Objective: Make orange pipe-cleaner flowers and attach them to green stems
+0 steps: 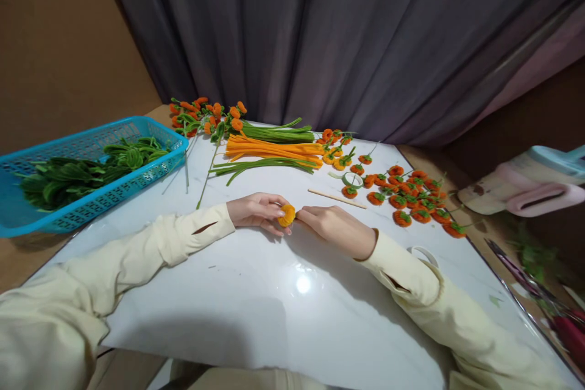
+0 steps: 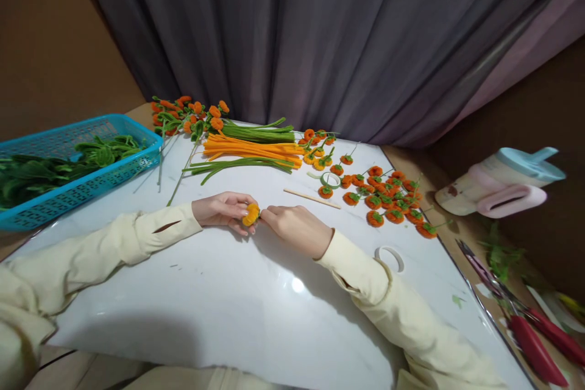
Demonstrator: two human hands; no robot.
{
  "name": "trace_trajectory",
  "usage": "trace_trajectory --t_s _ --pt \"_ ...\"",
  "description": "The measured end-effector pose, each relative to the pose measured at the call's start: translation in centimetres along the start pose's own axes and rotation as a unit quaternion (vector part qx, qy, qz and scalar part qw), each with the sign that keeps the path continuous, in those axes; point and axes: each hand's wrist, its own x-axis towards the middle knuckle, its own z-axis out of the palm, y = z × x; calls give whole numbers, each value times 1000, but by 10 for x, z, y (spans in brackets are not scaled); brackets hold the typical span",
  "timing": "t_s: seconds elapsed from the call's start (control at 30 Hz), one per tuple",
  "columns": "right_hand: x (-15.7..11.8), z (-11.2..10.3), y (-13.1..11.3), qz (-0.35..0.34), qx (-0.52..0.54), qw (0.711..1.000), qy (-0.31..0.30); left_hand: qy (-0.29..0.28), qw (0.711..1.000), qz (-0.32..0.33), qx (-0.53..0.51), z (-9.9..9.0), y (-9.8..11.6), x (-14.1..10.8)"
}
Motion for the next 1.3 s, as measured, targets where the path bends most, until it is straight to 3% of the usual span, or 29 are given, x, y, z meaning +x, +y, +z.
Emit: trace_trajectory --t_s 0.13,0.27,0.37,0.5,0.73,0.83,0.93,1.07,1.17,1.3 --pt "-1 -7 0 13 2 1000 -14 -23 1000 -1 1 2 -1 -1" --pt "-6 -13 32 113 -60 992 -9 -47 999 11 -18 -3 -2 0" --pt "-9 -6 63 189 -134 973 -5 -65 997 17 -25 -7 -3 0" --pt "-4 10 75 192 -125 973 -7 -82 997 9 -7 -7 -3 -1" --pt "-1 18 70 178 -16 984 -15 -75 996 16 -38 -5 -2 -1" --pt "-6 7 67 121 43 991 34 -65 997 26 -41 -6 -3 -1" --pt "-12 -13 50 77 61 991 97 -50 998 31 -27 -6 -2 -1" --pt "-18 -29 13 77 -6 993 94 -20 999 31 -9 -4 0 -2" --pt "-16 -26 -7 100 -81 990 59 -12 999 30 -4 -2 1 -2" --pt "-13 -17 -17 106 -124 985 57 -2 999 32 -1 -1 0 -2"
